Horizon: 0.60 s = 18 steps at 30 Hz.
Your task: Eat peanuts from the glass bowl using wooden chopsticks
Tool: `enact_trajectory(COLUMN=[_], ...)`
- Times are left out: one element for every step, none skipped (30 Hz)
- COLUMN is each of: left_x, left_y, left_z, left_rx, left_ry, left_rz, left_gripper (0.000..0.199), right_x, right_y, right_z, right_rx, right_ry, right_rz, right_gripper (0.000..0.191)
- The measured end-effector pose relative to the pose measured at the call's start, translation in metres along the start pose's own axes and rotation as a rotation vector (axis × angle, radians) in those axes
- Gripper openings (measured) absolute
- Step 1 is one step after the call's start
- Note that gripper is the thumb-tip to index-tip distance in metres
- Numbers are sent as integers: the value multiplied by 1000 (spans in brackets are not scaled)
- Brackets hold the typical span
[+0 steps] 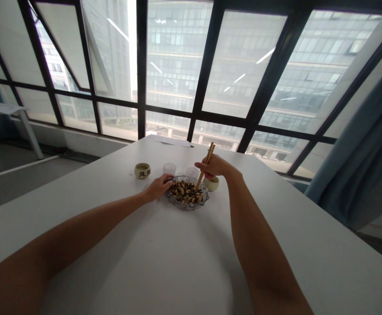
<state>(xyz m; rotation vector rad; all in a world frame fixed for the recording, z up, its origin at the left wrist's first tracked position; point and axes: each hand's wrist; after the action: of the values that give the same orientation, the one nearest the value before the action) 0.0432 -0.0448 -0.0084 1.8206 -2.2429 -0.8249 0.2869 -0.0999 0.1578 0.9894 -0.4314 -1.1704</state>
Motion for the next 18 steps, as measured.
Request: enact_trajectory(left_x=[0,0,0,0,-1,-1,-1,-1,-1,-1,-1,-1,-1,-1,-1,0,0,0], left_y=[0,0,0,0,-1,-1,-1,-1,-1,-1,-1,-1,-1,-1,-1,-1,0,0], left_z=[0,0,0,0,0,0,0,0,0,0,0,0,1,1,1,1,0,0], left_rx=[1,3,5,7,6,5,3,2,3,7,12,18,22,24,25,25,26,26], left_ry=[1,4,6,7,7,7,7,7,8,9,10,10,10,11,14,18,20,21], left_rz=[1,2,3,4,4,2,0,-3,-4,-3,-1,2,5,7,6,5,4,3], left_gripper=[48,48,48,47,47,47,47,47,47,46,46,45,46,46,46,45,46,46], right_x=[0,0,0,0,-1,-2,-3,-4,-5,-5,-6,-6,-6,-6,-6,-6,-5,-5], right_y=[0,0,0,0,0,-1,-1,-2,-3,-3,-4,-4,-4,-4,-5,-5,-5,-5], right_z=[0,0,-1,-1,-2,-4,-5,-6,-7,-8,-9,-9,-9,-8,-8,-7,-6,-5], right_rx=[-4,-8,-10,-11,-12,-9,-5,-1,1,-1,-4,-8,-13,-17,-20,-23,-24,-26], right_ry=[0,-1,-3,-3,-1,2,7,13,16,18,21,25,28,31,32,30,22,11], right_rz=[-4,-11,-18,-23,-25,-25,-22,-20,-18,-16,-13,-9,-5,0,4,9,13,17], right_gripper=[44,44,44,44,44,44,43,44,44,44,43,43,42,42,42,42,43,43])
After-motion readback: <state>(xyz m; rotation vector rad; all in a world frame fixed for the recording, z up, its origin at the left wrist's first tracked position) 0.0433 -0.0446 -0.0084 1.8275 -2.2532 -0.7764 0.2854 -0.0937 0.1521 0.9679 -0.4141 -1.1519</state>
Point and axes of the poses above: each hand's wrist, its own x-axis away from the middle knuckle, its own y-axis out of the back of the hand, z = x × y, and after that the axes turned 13 degrees about y, right-handed
